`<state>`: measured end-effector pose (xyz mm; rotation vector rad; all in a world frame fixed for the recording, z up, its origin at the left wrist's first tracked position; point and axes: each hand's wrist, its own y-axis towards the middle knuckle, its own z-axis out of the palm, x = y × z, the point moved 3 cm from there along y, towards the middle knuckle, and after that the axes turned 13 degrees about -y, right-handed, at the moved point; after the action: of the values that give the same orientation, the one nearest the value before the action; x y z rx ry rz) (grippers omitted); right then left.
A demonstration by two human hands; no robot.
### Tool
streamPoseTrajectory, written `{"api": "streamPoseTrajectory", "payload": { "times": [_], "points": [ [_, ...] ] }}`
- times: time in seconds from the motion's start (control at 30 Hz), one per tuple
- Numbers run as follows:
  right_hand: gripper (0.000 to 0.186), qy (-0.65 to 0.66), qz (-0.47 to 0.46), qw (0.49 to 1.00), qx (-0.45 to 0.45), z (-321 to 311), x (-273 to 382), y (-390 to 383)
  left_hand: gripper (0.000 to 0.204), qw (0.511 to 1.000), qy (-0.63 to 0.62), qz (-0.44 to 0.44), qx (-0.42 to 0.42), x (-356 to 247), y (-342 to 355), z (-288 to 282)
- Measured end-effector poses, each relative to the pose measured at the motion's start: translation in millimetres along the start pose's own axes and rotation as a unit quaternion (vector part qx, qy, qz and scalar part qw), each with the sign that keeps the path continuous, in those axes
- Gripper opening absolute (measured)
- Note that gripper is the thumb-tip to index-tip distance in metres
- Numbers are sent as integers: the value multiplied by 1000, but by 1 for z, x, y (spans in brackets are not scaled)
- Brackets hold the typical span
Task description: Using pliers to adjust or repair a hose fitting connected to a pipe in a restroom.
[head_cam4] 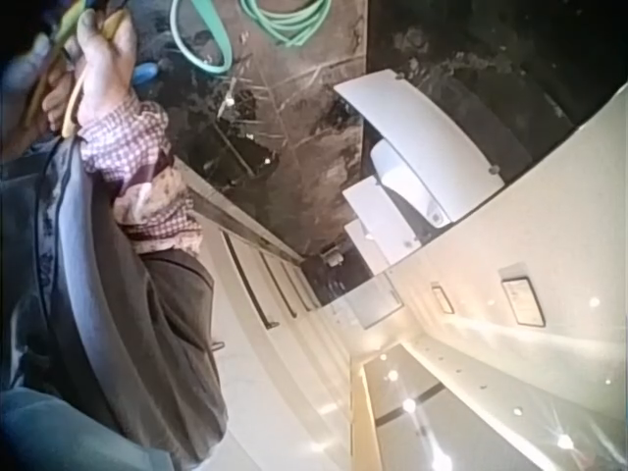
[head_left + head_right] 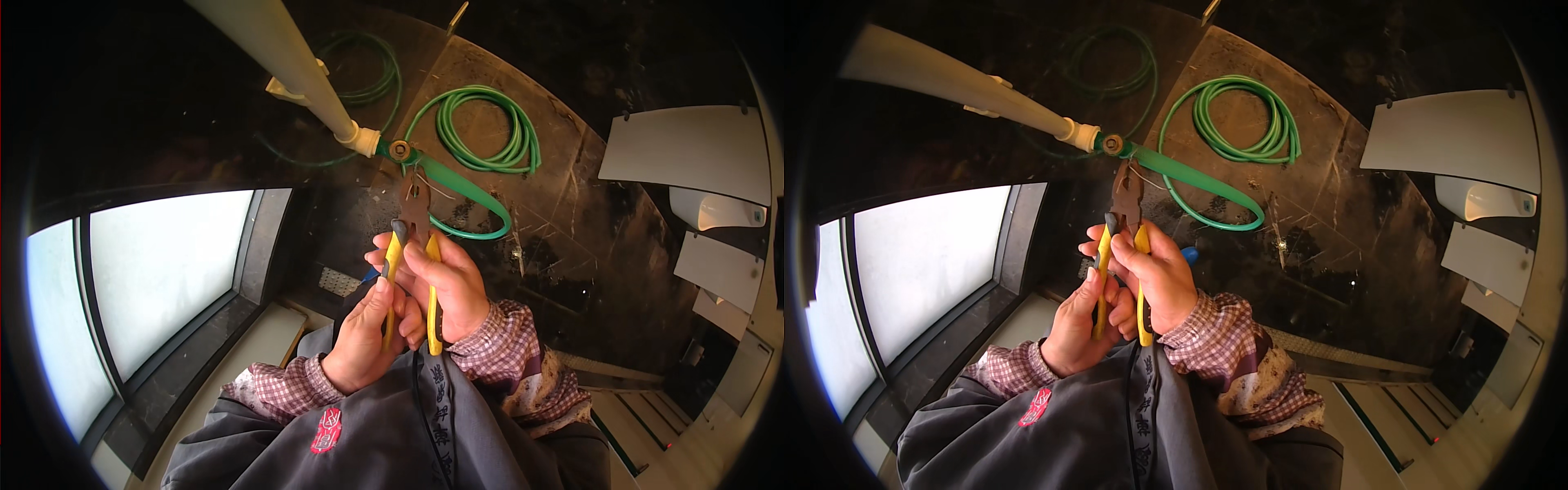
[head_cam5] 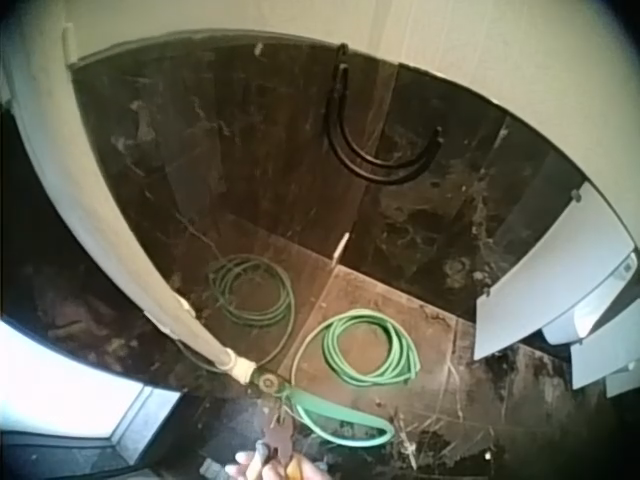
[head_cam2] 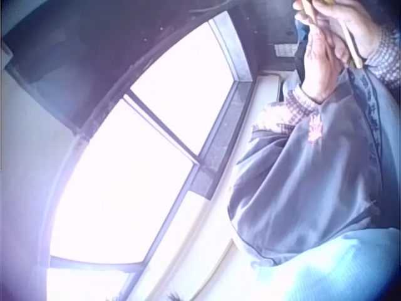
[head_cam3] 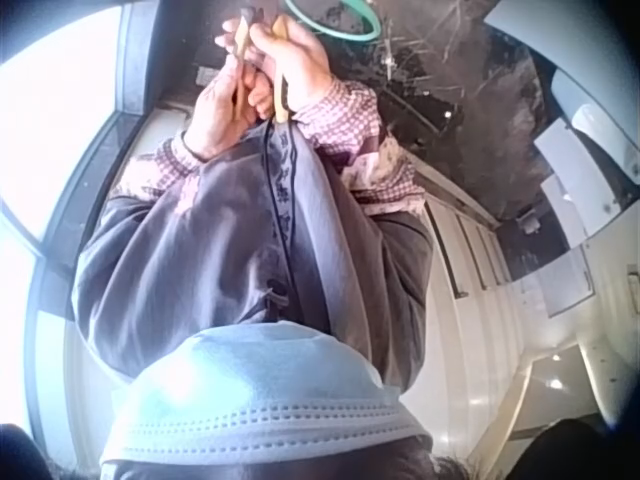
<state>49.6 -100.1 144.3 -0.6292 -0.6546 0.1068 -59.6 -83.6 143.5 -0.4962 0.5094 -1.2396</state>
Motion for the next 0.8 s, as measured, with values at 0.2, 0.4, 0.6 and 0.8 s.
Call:
{"api": "streamPoseTrajectory", "payload": {
  "times": [0.2,0.4,0.6,0.8],
  "points": [
    [20,-11,28,999,-24,-4,1,-1,36,1000,12,-5,7,6,1,0],
    [22,-15,0,1000,3,-9,6,-2,35,1000,22,-19,-7,10,1,9],
    [61,-76,-10,995,64,-10,9,-2,35,1000,-1,-15,-22,2,-2,15],
    [56,-83,-11,993,81,-11,8,2,34,998,21,-40,-50,-11,-6,10]
  ]
}}
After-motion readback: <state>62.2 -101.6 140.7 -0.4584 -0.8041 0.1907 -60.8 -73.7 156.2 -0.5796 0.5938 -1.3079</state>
